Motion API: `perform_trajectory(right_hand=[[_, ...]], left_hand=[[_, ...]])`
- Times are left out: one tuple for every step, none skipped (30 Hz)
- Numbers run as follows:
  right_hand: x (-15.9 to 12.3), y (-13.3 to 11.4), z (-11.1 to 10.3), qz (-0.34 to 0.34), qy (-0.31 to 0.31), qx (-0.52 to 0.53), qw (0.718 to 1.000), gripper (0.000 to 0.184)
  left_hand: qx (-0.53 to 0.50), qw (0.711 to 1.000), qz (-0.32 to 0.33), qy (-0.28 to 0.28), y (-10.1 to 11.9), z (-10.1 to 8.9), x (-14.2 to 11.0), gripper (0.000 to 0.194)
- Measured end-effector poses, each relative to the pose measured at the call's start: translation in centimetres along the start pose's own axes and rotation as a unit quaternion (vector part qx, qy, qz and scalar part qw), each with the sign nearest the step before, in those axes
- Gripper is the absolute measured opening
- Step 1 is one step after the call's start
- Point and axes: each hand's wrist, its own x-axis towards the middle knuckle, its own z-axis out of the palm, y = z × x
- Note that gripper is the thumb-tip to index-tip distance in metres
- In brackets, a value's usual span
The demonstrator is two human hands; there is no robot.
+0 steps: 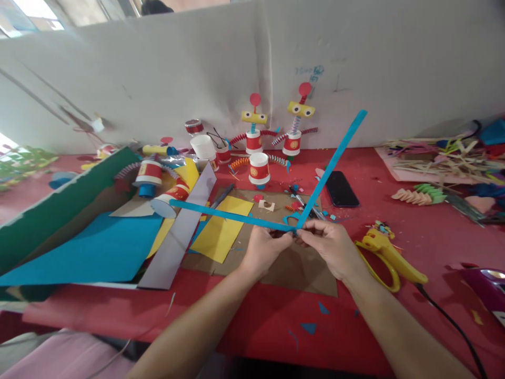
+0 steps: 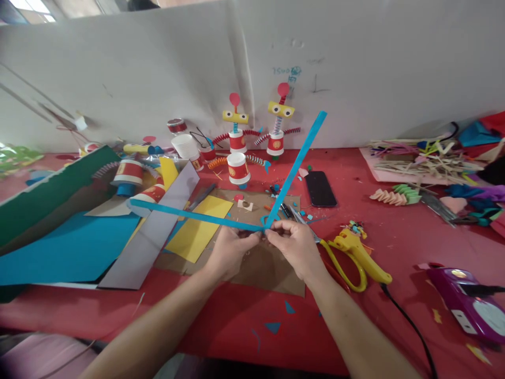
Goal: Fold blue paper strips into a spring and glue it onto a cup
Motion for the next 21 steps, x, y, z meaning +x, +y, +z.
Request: perform_trajectory(right_hand=[[0.0,0.0,0.0,0.001,0.002,-0.001,1.0,0.018],[0.1,-0.1,0.0,0.002,0.003,0.0,1.0,0.018],[0.1,-0.1,0.0,0.003,0.004,0.002,1.0,0.019],[0.1,0.0,0.1,0.003,0.005,0.003,1.0,0.019],[0.1,0.0,0.1,0.003,0.006,0.002,1.0,0.019],[0.2,0.1,0.1,0.001,0.007,-0.001,1.0,0.02],[0.2,0.3,0.1,-0.002,0.008,-0.004,1.0,0.02],[0.3,0.4,0.1,-0.006,0.009,-0.007,1.0,0.021],[0.3,0.6,0.1,-0.009,0.01,-0.008,1.0,0.021],[0.3,0.7,0.1,-0.011,0.01,-0.005,1.0,0.022],[0.4,0.8,0.1,-0.01,0.011,-0.001,1.0,0.023],[0.4,0.9,0.1,-0.006,0.011,0.005,1.0,0.023],[0.5,1.0,0.1,-0.002,0.01,0.01,1.0,0.024],[0.5,1.0,0.1,0.002,0.01,0.014,1.0,0.025],[0.5,1.0,0.1,0.004,0.009,0.017,1.0,0.025],[0.6,1.0,0.1,0.005,0.011,0.018,1.0,0.024],[0.6,1.0,0.2,0.005,0.012,0.019,1.0,0.024],[0.6,0.9,0.1,0.006,0.013,0.02,1.0,0.023],[0.7,0.9,0.1,0.006,0.016,0.02,1.0,0.023],[0.7,0.9,0.1,0.007,0.018,0.02,1.0,0.023],[0.7,0.8,0.1,0.008,0.019,0.02,1.0,0.022]], left_hand=[[0.005,1.0,0.001,-0.004,-0.1,0.0,0.0,0.004],[0.01,1.0,0.001,-0.007,-0.1,0.0,0.0,0.004],[0.015,1.0,0.001,-0.009,-0.1,0.0,0.0,0.003],[0.022,1.0,0.002,-0.01,-0.1,0.0,0.0,0.004],[0.03,0.999,0.004,-0.01,-0.1,0.0,0.0,0.004],[0.039,0.999,0.006,-0.008,-0.1,0.0,0.0,0.005],[0.048,0.999,0.007,-0.006,-0.2,0.1,0.0,0.005],[0.056,0.998,0.008,-0.003,-0.2,0.1,0.0,0.006],[0.064,0.998,0.008,0.0,-0.2,0.2,0.0,0.006],[0.072,0.997,0.009,0.002,-0.3,0.2,-0.1,0.006],[0.078,0.997,0.01,0.003,-0.4,0.2,-0.1,0.006],[0.084,0.996,0.013,0.004,-0.5,0.2,-0.1,0.006],[0.091,0.996,0.017,0.004,-0.7,0.1,-0.1,0.006],[0.099,0.995,0.019,0.005,-0.8,0.1,-0.1,0.006],[0.107,0.994,0.02,0.006,-0.9,0.0,-0.2,0.007],[0.116,0.993,0.021,0.004,-1.0,-0.1,-0.2,0.007],[0.126,0.992,0.021,-0.002,-1.0,-0.2,-0.2,0.008],[0.134,0.991,0.021,-0.01,-1.0,-0.3,-0.1,0.009],[0.136,0.99,0.021,-0.019,-1.0,-0.3,-0.1,0.01],[0.13,0.991,0.017,-0.026,-0.9,-0.4,-0.1,0.011],[0.114,0.993,0.009,-0.028,-0.8,-0.4,-0.1,0.011]])
